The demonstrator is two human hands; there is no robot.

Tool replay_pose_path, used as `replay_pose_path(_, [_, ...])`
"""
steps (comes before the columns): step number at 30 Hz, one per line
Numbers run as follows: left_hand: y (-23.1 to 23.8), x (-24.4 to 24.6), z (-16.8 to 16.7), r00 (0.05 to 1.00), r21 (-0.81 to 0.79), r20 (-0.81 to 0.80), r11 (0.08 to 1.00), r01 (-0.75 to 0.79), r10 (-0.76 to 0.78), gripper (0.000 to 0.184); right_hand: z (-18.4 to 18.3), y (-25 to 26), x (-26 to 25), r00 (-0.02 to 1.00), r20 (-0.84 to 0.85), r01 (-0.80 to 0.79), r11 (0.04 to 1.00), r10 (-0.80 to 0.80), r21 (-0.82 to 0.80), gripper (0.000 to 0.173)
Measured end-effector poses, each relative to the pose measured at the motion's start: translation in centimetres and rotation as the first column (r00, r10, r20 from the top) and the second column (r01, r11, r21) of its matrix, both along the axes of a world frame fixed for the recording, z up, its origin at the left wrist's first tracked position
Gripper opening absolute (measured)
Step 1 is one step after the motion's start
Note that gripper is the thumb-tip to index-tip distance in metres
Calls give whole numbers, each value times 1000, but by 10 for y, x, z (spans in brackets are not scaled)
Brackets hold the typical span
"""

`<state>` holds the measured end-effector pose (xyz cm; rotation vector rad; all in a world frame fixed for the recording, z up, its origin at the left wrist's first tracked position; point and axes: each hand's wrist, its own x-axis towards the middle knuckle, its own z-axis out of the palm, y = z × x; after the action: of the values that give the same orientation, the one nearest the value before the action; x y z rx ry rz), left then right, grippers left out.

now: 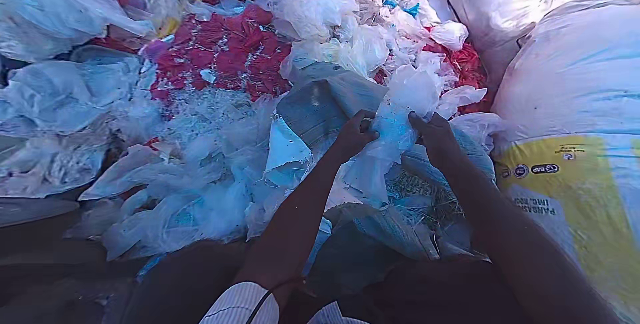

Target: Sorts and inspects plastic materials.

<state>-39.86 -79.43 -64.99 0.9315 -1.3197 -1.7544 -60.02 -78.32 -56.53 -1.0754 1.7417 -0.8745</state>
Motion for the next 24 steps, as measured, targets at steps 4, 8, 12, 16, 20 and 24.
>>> replay_pose_path(4, [-3,4,1,999,-27,9,999,-46,46,45,-1,-4,5,999,3,-39,999,39,-22,34])
replay_pose_path(8, [-7,5,2,944,-144,248,972,-188,219,47,-6,-11,8,995,-90,46,992,-35,121,58])
replay_pose_path(12, [-3,2,-7,840,-351,394,906,-236,372,43,-9,-13,12,996,-48,77,980,-69,184,71])
replay_pose_path(16, [6,-6,-11,715,-589,455,782,-204,530,36,-6,-16,22,986,-116,125,992,-124,6,58])
replay_pose_path(20, [17,-15,-12,628,-722,442,669,-175,641,34,-6,-16,23,852,-509,-261,942,122,-211,30])
replay_pose_path(24, [22,-16,-14,573,-820,379,550,-156,727,26,-13,-20,23,689,-685,-459,874,236,-161,30])
